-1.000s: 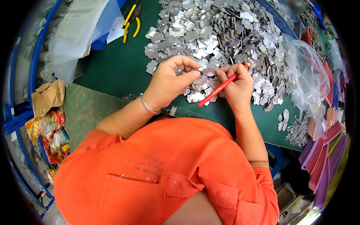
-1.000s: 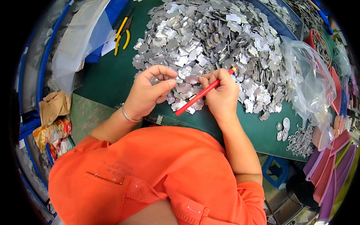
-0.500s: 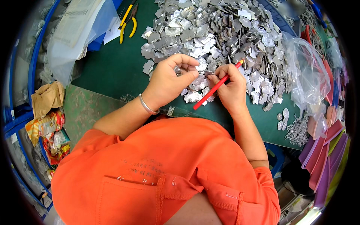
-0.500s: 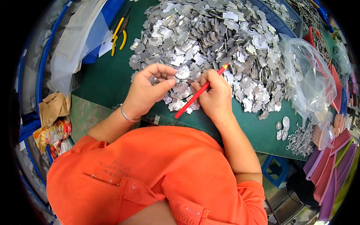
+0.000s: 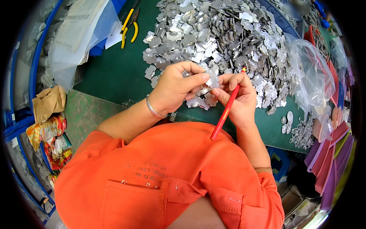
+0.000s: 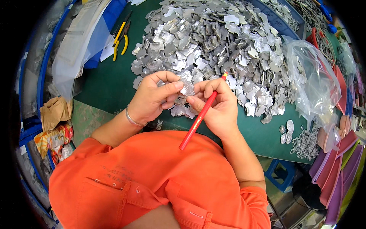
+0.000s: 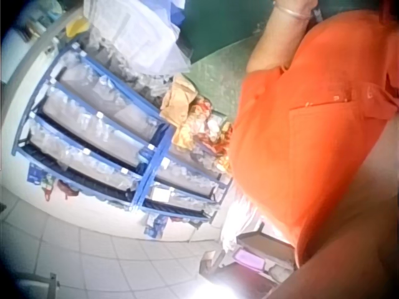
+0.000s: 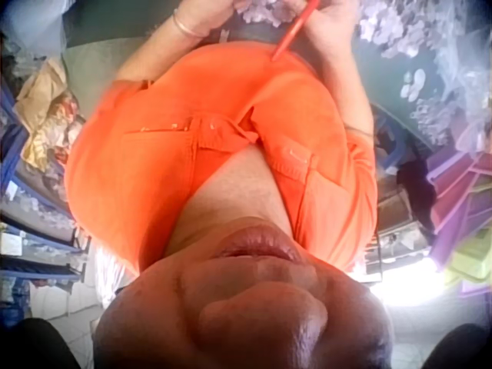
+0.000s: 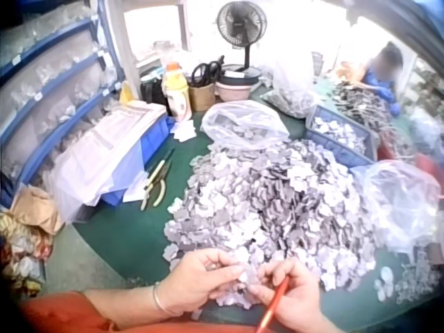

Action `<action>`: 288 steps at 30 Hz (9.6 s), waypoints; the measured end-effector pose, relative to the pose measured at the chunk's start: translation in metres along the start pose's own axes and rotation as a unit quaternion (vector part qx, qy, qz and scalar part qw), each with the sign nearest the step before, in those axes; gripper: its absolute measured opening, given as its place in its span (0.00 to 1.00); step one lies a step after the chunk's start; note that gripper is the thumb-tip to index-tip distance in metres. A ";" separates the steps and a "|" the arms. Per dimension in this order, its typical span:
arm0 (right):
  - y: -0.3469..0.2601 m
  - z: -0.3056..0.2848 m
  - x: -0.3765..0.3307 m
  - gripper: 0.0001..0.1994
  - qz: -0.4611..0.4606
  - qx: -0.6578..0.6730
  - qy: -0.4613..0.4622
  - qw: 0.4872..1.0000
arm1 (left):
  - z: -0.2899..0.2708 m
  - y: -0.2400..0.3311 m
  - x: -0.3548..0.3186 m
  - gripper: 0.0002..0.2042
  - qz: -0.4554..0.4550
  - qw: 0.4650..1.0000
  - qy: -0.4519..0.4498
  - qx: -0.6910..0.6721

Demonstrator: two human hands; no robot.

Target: The person picks up and turns over small metal components by hand, occasionally using a red stylus to point at or check specific features of the items.

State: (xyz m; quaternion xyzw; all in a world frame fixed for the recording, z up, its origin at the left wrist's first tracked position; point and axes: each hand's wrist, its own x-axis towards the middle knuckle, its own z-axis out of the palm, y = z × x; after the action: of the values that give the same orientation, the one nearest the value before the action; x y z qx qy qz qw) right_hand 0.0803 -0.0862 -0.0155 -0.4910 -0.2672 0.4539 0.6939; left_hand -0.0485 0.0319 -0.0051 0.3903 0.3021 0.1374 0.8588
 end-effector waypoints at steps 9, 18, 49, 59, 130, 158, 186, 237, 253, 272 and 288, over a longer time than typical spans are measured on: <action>-0.002 0.000 -0.001 0.14 -0.030 -0.032 -0.004 0.999 | 0.002 0.000 -0.001 0.06 -0.042 0.997 0.006 0.070; -0.107 -0.075 0.118 0.06 -0.265 0.036 0.244 0.932 | -0.002 0.004 -0.007 0.09 0.007 0.999 0.006 -0.043; -0.011 -0.008 0.011 0.13 0.030 -0.025 0.066 0.997 | 0.003 -0.004 -0.003 0.08 0.078 0.970 0.027 0.227; -0.010 -0.007 0.007 0.11 0.037 0.044 0.049 0.997 | -0.001 -0.005 -0.006 0.05 0.017 0.998 0.017 0.057; 0.015 -0.036 -0.002 0.12 -0.415 -0.457 -0.005 0.787 | 0.062 -0.024 0.022 0.37 -0.217 0.919 -0.192 -0.266; 0.011 -0.028 0.022 0.22 -0.277 -0.456 -0.300 0.791 | -0.040 -0.012 -0.033 0.41 0.229 0.679 0.087 0.692; -0.047 -0.071 0.077 0.13 -0.202 -0.500 0.247 0.805 | 0.005 -0.018 0.016 0.05 0.238 0.928 -0.056 0.281; 0.001 -0.039 -0.027 0.11 -0.163 -0.189 0.100 0.963 | 0.027 -0.023 0.011 0.12 -0.003 0.997 -0.059 0.056; 0.000 -0.038 -0.029 0.11 -0.026 0.022 0.107 0.994 | 0.028 -0.024 0.010 0.11 -0.011 0.997 -0.068 0.019; 0.004 -0.035 -0.026 0.11 -0.091 0.024 0.108 0.990 | 0.021 -0.020 0.013 0.09 -0.027 0.995 -0.079 0.047; 0.005 -0.041 -0.030 0.11 -0.121 -0.034 0.107 0.986 | 0.022 -0.026 0.016 0.08 -0.035 0.994 -0.071 0.074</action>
State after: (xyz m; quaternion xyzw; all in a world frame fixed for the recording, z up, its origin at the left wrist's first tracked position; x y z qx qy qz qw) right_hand 0.0986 -0.1303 -0.0329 -0.5239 -0.2645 0.3020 0.7513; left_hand -0.0219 0.0097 -0.0197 0.4505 0.2632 0.0563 0.8513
